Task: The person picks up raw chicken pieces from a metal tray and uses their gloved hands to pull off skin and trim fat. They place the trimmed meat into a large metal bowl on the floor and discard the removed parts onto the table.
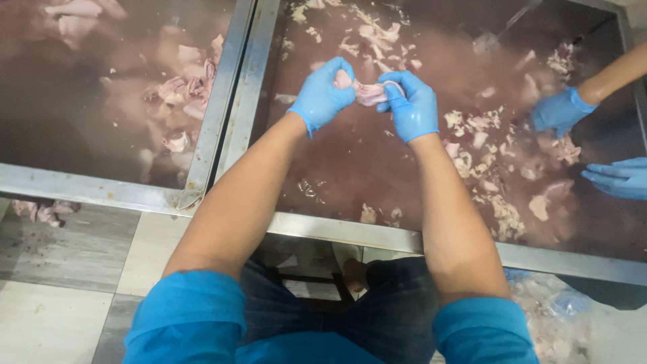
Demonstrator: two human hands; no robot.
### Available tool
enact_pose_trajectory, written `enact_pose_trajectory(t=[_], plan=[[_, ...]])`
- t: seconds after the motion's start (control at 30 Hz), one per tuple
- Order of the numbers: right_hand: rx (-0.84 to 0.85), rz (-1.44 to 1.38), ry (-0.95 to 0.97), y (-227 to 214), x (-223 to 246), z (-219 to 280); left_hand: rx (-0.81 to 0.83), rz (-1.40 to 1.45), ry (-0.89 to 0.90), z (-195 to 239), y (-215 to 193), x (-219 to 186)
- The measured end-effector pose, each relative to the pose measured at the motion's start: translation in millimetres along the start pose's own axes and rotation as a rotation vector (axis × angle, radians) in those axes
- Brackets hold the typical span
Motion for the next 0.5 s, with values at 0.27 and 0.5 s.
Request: enact_pose_trajectory(t=[0.27, 0.5], plan=[[-0.124, 0.443, -0.340, -3, 27, 13, 0.007, -0.003, 0.090, 5, 1, -25], [-0.159, 0.407, -0.198, 9, 35, 11, 0.087, -0.136, 0.269, 12, 19, -36]])
Point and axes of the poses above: each hand's wrist, its own z-axis away from the middle knuckle, its own y-axis out of the palm, x = y × z, the point moved 4 cm from there along -z, towards the middle knuckle, and after that the axes turned 13 degrees about z, right-handed, at the moved point
